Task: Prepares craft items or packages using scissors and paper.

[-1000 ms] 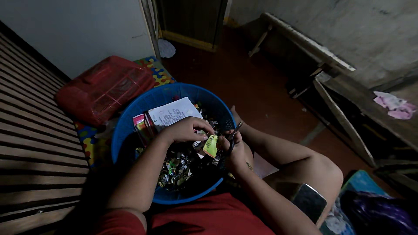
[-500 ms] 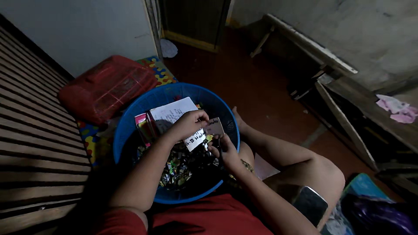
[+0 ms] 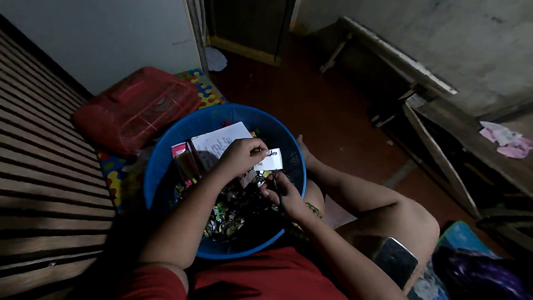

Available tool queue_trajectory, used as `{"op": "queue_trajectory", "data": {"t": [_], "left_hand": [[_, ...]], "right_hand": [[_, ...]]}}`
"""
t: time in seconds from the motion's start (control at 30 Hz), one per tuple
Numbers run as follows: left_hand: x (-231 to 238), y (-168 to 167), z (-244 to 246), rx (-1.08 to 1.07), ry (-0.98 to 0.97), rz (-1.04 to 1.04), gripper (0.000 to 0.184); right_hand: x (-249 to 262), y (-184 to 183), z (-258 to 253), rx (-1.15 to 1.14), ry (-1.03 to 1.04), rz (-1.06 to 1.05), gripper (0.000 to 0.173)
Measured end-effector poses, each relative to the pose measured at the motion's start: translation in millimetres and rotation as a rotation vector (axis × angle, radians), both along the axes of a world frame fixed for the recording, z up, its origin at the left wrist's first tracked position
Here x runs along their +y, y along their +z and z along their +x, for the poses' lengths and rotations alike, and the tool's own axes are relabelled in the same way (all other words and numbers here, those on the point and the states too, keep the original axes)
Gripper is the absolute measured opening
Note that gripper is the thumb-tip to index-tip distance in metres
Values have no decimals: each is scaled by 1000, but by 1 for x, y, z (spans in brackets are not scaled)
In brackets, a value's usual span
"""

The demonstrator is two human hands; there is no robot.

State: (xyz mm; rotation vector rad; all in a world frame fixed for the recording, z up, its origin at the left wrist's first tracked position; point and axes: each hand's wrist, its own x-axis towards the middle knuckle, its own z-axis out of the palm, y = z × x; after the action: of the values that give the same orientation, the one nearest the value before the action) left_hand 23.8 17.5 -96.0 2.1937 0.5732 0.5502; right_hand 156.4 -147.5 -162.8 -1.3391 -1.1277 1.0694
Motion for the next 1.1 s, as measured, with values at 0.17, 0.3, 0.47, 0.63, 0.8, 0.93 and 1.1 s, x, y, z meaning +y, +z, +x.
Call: {"op": "queue_trajectory", "data": {"t": [0.17,0.3,0.47,0.63,0.8,0.93,1.1], "left_hand": [[-3,-1,5,5,-75,31,11],[-2,-3,4,2,-69,30,11],[-3,-3,5,-27,-76,10,12],[-2,5,2,32,-113,-88,16],[-3,1,4,86,-100,-46,13],[-4,0,6,151,-167,-16,14],[-6,3,7,192,-201,-72,14]], "right_hand": [[-2,-1,1,25,-21,9,49],[-2,-3,2,51,-1,33,49],[-2,-2,1,67,-2,26,47],[-3,-1,2,104,-16,4,52],[-2,2,-1,5,-32,-20,51],[-1,1,-2,51,-97,-42,67],[-2,0,-3,151,-105,-1,88]]}}
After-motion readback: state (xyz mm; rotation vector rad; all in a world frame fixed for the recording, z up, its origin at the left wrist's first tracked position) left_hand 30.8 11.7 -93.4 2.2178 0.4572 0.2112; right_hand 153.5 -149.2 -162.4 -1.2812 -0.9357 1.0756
